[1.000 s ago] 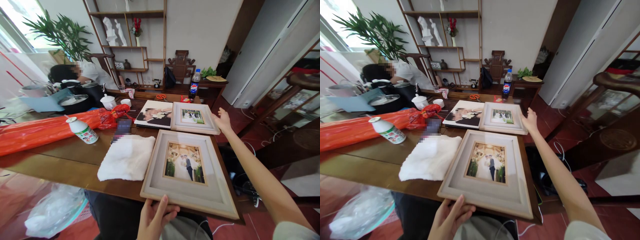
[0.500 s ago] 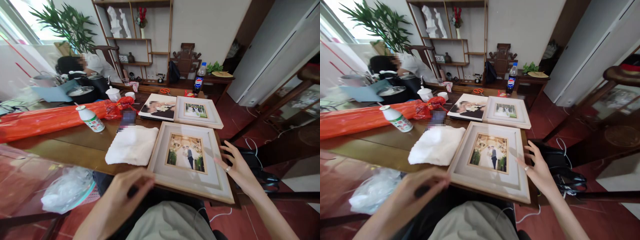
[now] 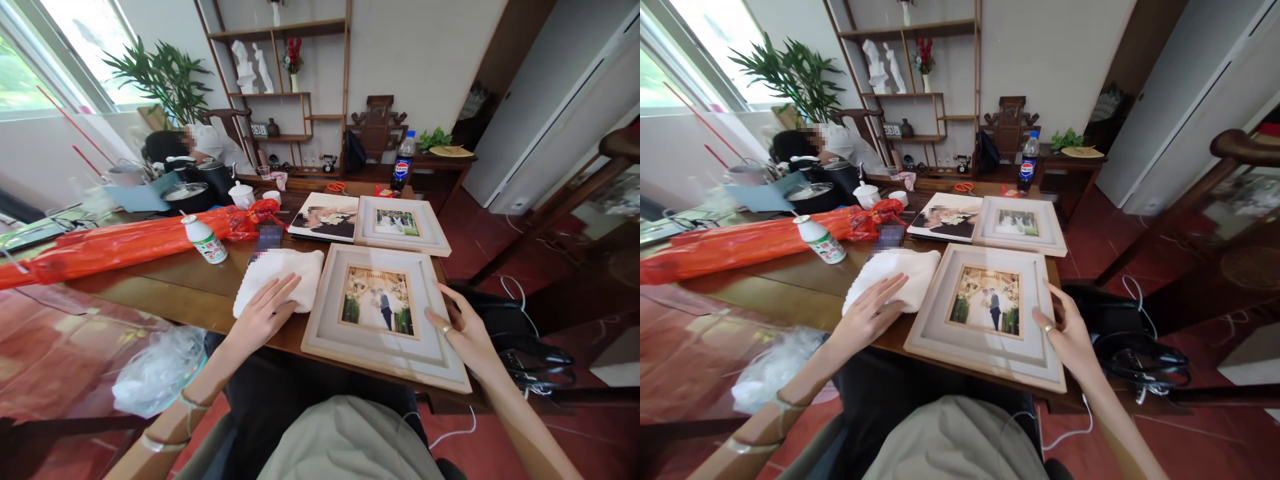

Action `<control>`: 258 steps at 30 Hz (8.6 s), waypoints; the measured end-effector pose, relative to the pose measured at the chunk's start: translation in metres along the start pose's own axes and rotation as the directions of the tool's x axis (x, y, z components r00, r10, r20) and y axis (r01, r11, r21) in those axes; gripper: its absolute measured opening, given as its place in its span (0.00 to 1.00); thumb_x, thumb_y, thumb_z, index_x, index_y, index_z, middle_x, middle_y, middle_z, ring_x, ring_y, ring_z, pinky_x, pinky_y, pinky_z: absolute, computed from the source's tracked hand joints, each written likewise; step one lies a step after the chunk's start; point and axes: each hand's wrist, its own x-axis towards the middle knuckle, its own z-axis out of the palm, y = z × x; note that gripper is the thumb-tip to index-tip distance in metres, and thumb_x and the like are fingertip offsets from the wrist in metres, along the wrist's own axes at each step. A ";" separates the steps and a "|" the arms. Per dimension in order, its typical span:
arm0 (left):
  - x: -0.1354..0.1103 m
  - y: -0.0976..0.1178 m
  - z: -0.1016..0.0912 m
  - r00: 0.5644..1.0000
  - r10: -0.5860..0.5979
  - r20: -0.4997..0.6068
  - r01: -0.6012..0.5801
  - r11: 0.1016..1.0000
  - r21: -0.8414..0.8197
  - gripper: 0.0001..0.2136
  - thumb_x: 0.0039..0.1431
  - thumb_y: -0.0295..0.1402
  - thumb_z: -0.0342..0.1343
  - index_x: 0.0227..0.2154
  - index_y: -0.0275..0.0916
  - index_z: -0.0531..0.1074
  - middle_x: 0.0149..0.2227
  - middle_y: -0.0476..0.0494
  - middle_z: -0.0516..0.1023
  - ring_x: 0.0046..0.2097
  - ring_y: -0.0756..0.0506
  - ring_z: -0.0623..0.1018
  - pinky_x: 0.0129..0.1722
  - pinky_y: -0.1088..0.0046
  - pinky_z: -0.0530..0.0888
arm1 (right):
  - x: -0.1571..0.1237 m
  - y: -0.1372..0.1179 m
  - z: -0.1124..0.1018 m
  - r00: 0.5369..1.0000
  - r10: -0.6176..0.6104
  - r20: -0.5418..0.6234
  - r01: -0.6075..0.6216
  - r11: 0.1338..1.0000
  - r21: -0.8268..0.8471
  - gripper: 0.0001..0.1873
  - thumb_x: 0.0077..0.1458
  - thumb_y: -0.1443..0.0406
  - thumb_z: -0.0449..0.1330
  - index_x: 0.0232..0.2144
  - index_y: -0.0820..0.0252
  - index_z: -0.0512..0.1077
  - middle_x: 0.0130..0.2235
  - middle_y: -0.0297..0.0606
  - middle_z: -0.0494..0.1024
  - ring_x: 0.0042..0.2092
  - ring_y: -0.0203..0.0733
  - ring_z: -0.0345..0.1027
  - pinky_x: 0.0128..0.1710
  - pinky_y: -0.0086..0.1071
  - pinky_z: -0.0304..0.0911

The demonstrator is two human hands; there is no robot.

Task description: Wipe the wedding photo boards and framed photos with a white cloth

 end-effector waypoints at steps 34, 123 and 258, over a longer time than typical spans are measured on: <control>0.067 0.025 0.009 0.989 0.024 0.146 -0.020 0.999 -0.028 0.12 0.48 0.17 0.53 0.30 0.36 0.78 0.59 0.38 0.67 0.61 0.37 0.64 0.58 0.62 0.68 | -0.006 0.002 0.007 0.987 -0.161 -0.011 0.161 0.987 0.025 0.32 0.51 0.59 0.61 0.58 0.45 0.60 0.58 0.41 0.66 0.57 0.54 0.65 0.55 0.52 0.64; 0.124 0.000 0.028 0.869 0.073 0.489 -0.128 0.988 0.081 0.13 0.60 0.27 0.51 0.46 0.35 0.74 0.65 0.36 0.56 0.66 0.36 0.54 0.62 0.49 0.56 | 0.047 0.006 0.027 0.710 -0.585 0.393 0.678 0.718 -0.158 0.28 0.55 0.71 0.50 0.58 0.48 0.64 0.61 0.35 0.66 0.64 0.48 0.53 0.64 0.54 0.49; 0.138 -0.020 0.000 0.979 -0.079 0.190 0.042 0.980 0.193 0.18 0.50 0.14 0.47 0.38 0.33 0.76 0.66 0.41 0.54 0.66 0.38 0.57 0.62 0.56 0.59 | 0.052 0.010 0.038 0.708 -0.625 0.329 0.697 0.695 -0.177 0.23 0.57 0.67 0.53 0.55 0.50 0.68 0.59 0.39 0.69 0.64 0.48 0.55 0.63 0.55 0.51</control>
